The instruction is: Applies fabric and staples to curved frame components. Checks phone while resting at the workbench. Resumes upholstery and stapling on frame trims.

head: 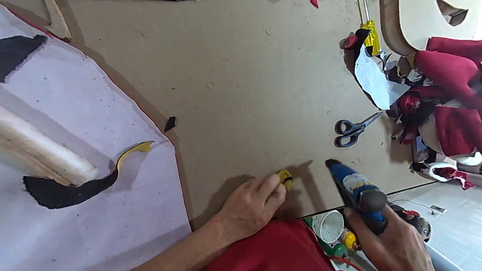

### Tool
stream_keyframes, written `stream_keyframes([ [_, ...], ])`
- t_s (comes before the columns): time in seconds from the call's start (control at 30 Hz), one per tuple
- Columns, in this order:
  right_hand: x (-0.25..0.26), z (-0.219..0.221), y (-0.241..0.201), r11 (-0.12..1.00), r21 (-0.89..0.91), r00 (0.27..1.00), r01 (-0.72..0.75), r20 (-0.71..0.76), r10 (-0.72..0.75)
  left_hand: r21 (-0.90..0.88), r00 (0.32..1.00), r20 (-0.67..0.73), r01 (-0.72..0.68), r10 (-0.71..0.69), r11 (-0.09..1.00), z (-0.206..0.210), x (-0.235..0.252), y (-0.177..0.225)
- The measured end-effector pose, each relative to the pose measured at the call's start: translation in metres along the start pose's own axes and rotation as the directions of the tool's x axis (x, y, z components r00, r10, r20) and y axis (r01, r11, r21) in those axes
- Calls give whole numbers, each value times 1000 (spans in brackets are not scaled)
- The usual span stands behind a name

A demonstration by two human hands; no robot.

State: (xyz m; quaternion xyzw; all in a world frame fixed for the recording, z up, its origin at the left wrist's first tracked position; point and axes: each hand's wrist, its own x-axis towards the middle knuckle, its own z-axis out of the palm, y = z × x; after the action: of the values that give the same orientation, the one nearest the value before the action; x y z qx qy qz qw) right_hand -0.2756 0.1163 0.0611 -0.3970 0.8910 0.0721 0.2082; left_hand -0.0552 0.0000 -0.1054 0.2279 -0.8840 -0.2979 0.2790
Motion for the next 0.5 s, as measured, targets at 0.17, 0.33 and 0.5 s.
stream_keyframes([
  [0.17, 37, 52, 46, 997, 38, 992, -68, -103, 71, 259, 972, 97, 182, -213, 949, -20, -18, -2],
  [0.33, 37, 52, 62, 994, 75, 979, 83, -193, -68, 150, 910, 105, 385, -402, 911, -29, -11, 10],
  [0.5, 22, 35, 12, 725, 621, 948, 298, -103, -302, -477, 656, 626, 749, -420, 459, -67, 21, 22],
])
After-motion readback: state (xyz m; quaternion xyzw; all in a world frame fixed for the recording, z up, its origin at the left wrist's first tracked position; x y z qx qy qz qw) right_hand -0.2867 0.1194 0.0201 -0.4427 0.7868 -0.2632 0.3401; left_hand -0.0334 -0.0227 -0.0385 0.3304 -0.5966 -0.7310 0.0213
